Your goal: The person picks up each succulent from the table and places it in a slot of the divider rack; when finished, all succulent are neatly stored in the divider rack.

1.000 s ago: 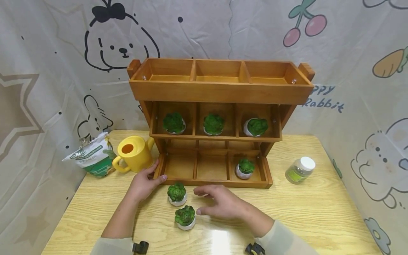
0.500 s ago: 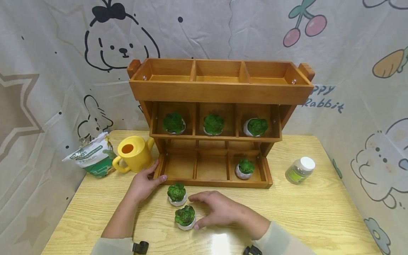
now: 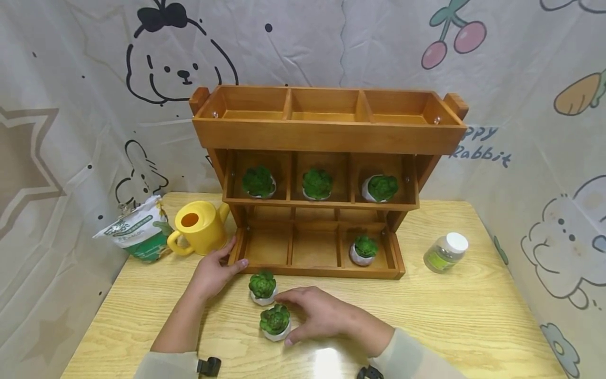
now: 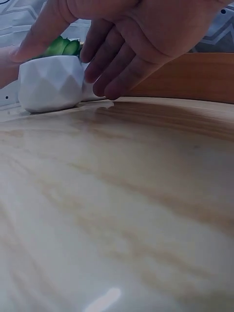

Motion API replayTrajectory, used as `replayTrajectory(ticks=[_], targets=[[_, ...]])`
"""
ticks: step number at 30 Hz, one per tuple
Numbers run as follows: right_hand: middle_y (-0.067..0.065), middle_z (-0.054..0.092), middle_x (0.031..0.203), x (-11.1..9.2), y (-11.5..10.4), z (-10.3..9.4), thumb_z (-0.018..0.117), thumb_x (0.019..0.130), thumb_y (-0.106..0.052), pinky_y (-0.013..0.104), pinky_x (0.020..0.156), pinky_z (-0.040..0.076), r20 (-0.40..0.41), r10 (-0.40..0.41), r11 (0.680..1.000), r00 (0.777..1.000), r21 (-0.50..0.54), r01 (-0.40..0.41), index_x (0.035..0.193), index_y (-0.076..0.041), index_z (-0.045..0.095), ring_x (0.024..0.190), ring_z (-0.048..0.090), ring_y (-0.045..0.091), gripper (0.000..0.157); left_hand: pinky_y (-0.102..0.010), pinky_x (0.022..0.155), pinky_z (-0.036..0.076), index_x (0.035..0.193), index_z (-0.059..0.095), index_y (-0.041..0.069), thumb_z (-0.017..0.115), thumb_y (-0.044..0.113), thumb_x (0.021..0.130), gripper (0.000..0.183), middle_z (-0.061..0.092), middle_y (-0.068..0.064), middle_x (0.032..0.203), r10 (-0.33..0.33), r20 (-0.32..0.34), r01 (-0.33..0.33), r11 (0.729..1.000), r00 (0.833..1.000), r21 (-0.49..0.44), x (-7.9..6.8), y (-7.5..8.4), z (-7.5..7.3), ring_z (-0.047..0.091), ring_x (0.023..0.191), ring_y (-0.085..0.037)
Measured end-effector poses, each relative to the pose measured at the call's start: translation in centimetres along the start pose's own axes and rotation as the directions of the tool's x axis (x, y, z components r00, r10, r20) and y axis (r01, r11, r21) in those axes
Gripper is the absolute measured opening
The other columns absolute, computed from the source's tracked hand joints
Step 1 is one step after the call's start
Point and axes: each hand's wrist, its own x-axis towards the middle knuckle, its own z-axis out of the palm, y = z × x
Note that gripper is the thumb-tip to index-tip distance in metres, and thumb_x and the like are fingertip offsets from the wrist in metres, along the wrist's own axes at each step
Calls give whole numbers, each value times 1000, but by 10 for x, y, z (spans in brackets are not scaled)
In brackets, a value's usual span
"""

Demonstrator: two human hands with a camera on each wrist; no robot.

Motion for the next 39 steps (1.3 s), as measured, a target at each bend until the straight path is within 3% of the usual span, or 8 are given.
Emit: replayTrajectory(ticks=[9, 21, 39], targets=[[-5, 58, 148, 5, -1, 6, 88, 82, -44, 35, 115, 41, 8, -38, 999, 999, -36, 38, 152, -18, 52, 136, 53, 14, 83, -62, 113, 38, 163, 33, 25, 73, 52, 95, 83, 38, -22, 162, 2, 2, -2, 1000, 1000, 5, 1, -1, 0, 42, 143, -47], [-5, 61, 144, 9, -5, 9, 89, 83, -36, 32, 112, 44, 4, -28, 997, 1000, -66, 28, 150, -17, 55, 131, 56, 10, 77, -62, 114, 37, 163, 34, 22, 74, 49, 95, 83, 39, -22, 161, 2, -7, -2, 1000, 1000, -1, 1, 0, 1, 43, 142, -48], [-4, 63, 142, 2, -1, 6, 88, 85, -36, 33, 111, 45, -22, -31, 997, 999, -73, 29, 148, -17, 57, 129, 58, 11, 73, -62, 114, 36, 163, 34, 22, 74, 49, 95, 83, 40, -22, 161, 2, -5, -2, 1000, 1000, -11, 1, 0, 1, 42, 143, -48]])
